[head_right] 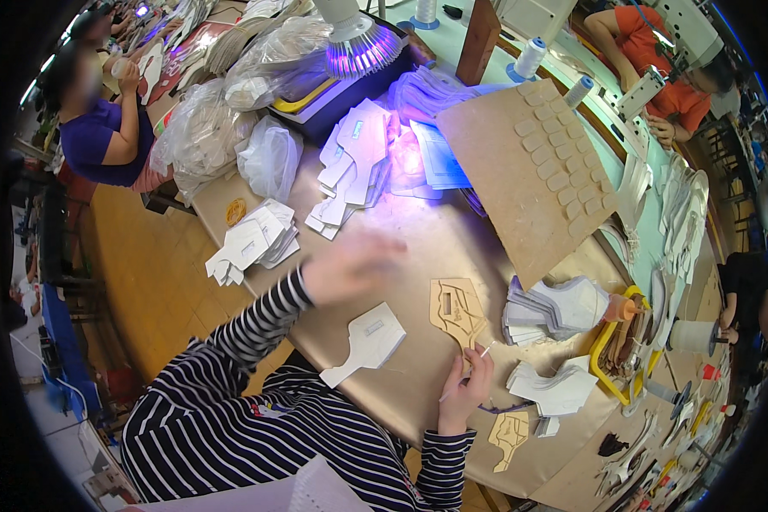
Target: The person marks fabric pieces using a pen and a paper template, then cuts the marked fabric with scissors. The person handles multiple fabric pieces and templates, aligning them before marking and cutting.
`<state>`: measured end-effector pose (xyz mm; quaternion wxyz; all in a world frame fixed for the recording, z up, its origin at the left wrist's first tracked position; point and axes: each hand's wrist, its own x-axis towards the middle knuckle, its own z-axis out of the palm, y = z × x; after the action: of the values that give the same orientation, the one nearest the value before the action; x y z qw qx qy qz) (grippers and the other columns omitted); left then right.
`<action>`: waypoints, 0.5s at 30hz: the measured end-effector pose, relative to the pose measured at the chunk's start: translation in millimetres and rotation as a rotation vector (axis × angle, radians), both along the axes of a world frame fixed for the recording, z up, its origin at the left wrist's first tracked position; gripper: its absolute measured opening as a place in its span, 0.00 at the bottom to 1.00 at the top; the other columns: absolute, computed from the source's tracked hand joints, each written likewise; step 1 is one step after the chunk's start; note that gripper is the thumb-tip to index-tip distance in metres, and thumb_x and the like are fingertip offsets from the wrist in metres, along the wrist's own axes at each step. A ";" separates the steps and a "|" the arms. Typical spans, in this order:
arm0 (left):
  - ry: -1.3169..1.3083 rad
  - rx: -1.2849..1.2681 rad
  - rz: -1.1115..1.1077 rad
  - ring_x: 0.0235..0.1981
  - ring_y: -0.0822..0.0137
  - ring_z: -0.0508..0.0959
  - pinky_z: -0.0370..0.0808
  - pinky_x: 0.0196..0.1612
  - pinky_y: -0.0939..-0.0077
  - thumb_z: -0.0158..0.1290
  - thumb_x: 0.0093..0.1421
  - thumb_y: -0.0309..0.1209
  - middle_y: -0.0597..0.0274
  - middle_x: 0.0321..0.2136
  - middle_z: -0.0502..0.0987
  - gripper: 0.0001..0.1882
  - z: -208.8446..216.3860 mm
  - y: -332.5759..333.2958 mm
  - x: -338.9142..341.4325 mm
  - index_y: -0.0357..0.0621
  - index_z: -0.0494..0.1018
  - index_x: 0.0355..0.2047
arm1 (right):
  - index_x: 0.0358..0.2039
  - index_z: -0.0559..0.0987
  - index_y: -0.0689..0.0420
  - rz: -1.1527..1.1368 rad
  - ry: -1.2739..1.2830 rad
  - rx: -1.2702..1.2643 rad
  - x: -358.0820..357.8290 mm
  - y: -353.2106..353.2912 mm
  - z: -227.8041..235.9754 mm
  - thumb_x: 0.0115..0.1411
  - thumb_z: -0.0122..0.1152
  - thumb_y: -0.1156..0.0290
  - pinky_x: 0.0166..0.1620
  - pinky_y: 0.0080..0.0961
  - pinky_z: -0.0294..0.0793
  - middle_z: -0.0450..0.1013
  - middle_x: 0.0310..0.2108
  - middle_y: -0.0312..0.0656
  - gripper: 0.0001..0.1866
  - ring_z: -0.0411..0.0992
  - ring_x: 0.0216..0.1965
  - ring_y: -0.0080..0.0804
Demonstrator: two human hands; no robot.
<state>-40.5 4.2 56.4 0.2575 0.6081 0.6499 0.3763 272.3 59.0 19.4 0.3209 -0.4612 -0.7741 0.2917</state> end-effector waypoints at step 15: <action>0.163 -0.089 -0.168 0.55 0.50 0.68 0.68 0.60 0.59 0.70 0.41 0.28 0.50 0.52 0.66 0.44 -26.6 -57.0 60.9 0.52 0.66 0.61 | 0.40 0.75 0.63 -0.080 0.139 0.100 -16.5 23.1 16.0 0.57 0.58 0.87 0.49 0.31 0.73 0.74 0.45 0.51 0.10 0.74 0.46 0.44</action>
<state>20.4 -52.8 29.8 0.2608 0.6769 0.6316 0.2736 255.8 82.1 35.4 0.4080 -0.4539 -0.7444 0.2708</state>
